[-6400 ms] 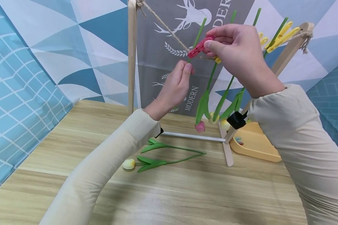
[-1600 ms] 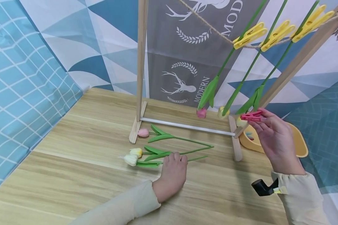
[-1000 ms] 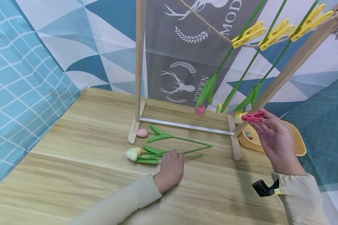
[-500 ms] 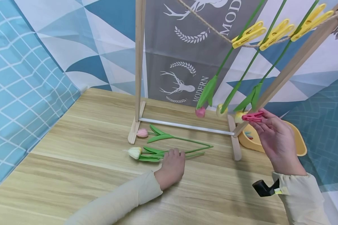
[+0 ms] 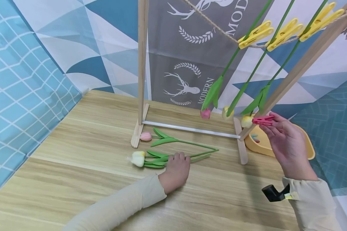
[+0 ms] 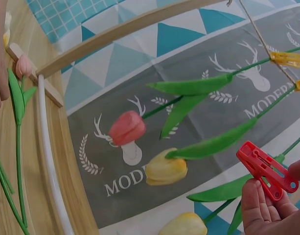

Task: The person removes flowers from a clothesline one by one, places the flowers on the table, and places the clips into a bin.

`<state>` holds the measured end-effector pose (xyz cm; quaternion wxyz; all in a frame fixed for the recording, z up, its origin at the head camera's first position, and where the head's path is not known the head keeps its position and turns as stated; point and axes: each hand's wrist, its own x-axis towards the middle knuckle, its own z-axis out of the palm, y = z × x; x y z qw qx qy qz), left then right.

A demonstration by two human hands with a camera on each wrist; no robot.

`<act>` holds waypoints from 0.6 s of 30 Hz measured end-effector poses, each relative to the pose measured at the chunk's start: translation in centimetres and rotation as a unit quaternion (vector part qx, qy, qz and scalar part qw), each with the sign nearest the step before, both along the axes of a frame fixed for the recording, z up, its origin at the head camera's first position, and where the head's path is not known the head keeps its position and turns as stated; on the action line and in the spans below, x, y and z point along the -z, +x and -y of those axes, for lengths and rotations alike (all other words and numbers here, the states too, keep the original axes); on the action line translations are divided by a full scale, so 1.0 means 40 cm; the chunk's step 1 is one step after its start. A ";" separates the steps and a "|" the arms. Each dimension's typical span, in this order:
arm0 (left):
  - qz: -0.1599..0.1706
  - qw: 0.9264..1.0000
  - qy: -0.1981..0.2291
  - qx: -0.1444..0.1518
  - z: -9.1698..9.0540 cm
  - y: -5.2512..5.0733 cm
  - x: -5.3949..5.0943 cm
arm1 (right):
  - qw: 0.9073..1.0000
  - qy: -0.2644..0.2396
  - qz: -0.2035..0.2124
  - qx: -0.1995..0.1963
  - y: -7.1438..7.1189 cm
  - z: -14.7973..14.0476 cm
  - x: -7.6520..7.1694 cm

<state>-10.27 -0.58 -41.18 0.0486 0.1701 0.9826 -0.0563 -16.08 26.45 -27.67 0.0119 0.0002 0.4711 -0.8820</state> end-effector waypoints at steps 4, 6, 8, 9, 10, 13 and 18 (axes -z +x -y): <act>0.004 1.000 -0.006 0.003 0.002 -0.004 0.004 | 1.000 -0.012 0.005 0.004 -0.002 -0.013 0.004; 0.008 1.000 -0.005 0.003 0.003 -0.006 0.006 | 1.000 -0.010 0.007 0.010 -0.001 -0.020 0.006; 0.010 1.000 -0.005 0.006 0.005 -0.008 0.009 | 1.000 -0.013 0.011 0.018 0.000 -0.028 0.009; 0.010 1.000 -0.004 0.008 0.005 -0.009 0.009 | 0.999 -0.018 0.014 0.022 0.000 -0.033 0.011; 0.010 1.000 -0.004 0.010 0.006 -0.010 0.008 | 0.999 -0.024 0.019 0.025 0.000 -0.039 0.012; 0.011 1.000 -0.003 0.017 0.009 -0.012 0.006 | 0.998 -0.042 0.029 0.032 -0.002 -0.057 0.020; 0.020 1.000 0.002 0.021 0.014 -0.015 0.003 | 0.997 -0.059 0.042 0.036 -0.012 -0.086 0.038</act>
